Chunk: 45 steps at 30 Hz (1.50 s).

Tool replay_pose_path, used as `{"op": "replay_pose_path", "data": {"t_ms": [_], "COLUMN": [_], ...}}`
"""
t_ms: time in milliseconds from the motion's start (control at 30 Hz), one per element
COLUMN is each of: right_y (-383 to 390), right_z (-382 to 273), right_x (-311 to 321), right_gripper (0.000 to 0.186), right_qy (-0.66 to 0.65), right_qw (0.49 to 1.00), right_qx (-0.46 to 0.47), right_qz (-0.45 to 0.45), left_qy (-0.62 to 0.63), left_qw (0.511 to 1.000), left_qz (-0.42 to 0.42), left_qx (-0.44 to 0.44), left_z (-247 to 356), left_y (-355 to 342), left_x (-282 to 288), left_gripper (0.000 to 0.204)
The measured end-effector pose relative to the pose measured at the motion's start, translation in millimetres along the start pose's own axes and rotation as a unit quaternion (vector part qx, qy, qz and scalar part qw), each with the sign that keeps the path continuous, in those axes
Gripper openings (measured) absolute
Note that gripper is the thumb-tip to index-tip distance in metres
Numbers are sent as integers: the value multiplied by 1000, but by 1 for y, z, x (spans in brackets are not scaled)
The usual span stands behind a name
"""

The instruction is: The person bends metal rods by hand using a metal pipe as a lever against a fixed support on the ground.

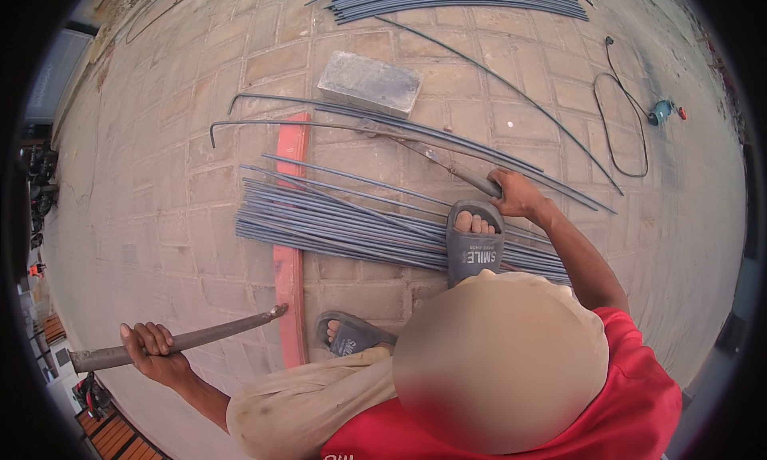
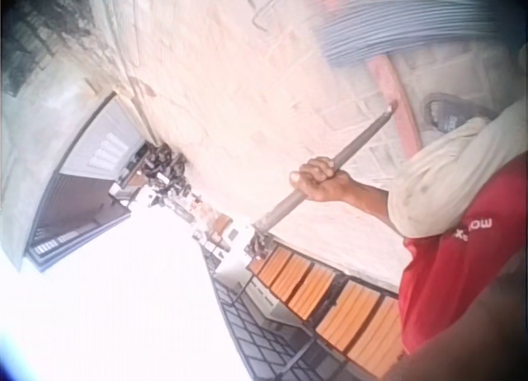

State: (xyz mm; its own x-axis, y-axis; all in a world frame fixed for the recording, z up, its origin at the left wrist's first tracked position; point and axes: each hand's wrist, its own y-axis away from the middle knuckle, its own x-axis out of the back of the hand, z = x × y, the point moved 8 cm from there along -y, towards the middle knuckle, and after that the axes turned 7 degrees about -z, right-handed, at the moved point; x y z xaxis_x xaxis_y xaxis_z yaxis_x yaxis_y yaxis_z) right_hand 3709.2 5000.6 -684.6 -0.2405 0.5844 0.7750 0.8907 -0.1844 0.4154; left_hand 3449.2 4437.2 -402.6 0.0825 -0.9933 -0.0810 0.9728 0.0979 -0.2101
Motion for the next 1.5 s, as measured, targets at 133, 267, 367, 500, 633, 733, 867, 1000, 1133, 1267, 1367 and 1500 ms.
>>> {"op": "replay_pose_path", "data": {"t_ms": [133,267,367,500,633,733,867,1000,1133,1267,1367,1500], "right_y": [5,6,17,19,1,-35,-87,-108,-109,-120,-107,-86], "right_z": [-1,29,41,27,-50,-132,-183,-157,-166,-197,-182,-174], "right_x": [6,12,11,32,48,16,-28,-62,-76,-92,-102,-123], "right_gripper": [32,41,40,32,26,32,53,89,90,96,102,110], "right_qy": [-4,92,135,58,-66,-69,-21,-67,-57,-56,-83,-87], "right_qw": [1000,995,988,989,989,992,990,989,989,986,986,989], "right_qx": [18,-42,-73,-122,-46,81,142,14,54,68,38,21], "right_qz": [-13,-21,-27,56,125,69,8,-134,-126,-140,-139,-118], "left_qy": [25,39,74,100,113,99,89,39,39,-29,-100,-283], "left_qw": [999,998,990,981,978,983,990,996,999,999,974,890], "left_qz": [-21,-42,-112,-150,-164,-149,-110,-72,-25,-24,-162,-243], "left_qx": [0,-6,-49,-72,-63,-50,-29,-33,11,-28,-119,-263], "left_z": [2,21,62,89,79,63,41,21,-3,22,-1,-7], "left_y": [3,1,-8,-19,-16,-10,-7,2,11,19,7,2], "left_x": [12,2,-11,-32,-57,-51,-37,-63,-30,-48,-59,-85], "left_gripper": [37,37,36,35,36,37,37,41,41,38,20,24]}}
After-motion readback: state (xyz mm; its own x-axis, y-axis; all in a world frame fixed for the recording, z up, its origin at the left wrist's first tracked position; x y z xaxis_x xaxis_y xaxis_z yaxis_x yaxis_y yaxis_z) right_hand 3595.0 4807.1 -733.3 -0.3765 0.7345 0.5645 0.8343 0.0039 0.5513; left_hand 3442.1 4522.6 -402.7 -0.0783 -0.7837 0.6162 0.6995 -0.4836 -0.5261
